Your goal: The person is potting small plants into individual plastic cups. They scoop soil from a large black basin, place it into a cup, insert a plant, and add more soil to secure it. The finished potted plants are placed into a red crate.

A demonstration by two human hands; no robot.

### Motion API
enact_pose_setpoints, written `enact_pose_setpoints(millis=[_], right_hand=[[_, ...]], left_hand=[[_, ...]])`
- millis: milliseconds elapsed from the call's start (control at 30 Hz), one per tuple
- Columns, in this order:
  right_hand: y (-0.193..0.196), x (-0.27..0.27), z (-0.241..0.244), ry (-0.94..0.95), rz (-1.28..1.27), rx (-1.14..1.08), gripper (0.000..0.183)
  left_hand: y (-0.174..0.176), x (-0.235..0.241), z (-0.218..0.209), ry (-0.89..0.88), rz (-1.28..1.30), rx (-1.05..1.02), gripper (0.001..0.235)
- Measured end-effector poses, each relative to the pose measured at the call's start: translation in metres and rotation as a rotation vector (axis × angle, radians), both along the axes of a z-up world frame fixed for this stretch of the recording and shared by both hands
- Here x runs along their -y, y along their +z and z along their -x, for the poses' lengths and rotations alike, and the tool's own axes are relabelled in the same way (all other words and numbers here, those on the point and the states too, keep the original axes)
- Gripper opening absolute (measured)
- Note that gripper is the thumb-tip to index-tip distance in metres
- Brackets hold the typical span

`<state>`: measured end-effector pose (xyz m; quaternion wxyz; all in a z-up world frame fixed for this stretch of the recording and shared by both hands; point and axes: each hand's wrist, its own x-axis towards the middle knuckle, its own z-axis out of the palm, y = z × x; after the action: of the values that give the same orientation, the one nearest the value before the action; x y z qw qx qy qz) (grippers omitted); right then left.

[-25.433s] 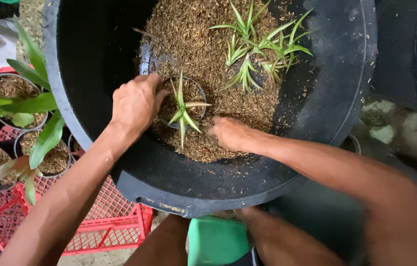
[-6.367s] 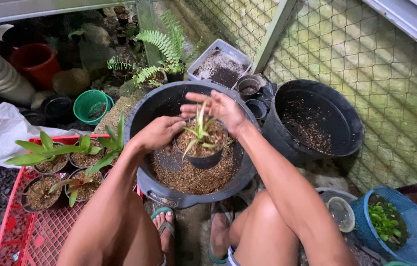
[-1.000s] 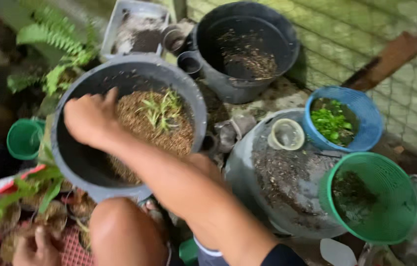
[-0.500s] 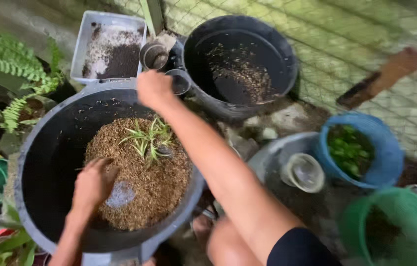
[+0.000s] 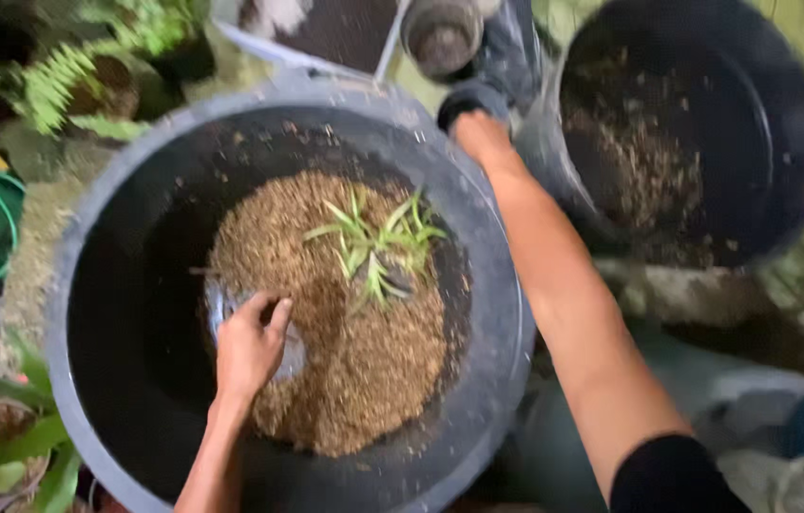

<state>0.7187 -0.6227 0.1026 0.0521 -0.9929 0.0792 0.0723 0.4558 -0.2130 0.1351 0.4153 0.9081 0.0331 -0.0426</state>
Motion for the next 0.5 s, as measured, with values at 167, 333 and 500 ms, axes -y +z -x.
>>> enact_pose_setpoints(millis=[167,333,500], right_hand=[[0.022,0.004,0.033,0.106,0.021,0.202,0.025],[0.128,-0.03,0.076,0.323,-0.135,0.646,0.016],[0.182,-0.11,0.145,0.795,-0.394,0.653,0.004]], left_hand=[[0.024,-0.019,-0.003,0.169,0.091,-0.067,0.026],[0.07,-0.031,-0.007,0.234,0.132,-0.065,0.024],[0.098,-0.05,-0.001,0.277,0.245,0.053,0.025]])
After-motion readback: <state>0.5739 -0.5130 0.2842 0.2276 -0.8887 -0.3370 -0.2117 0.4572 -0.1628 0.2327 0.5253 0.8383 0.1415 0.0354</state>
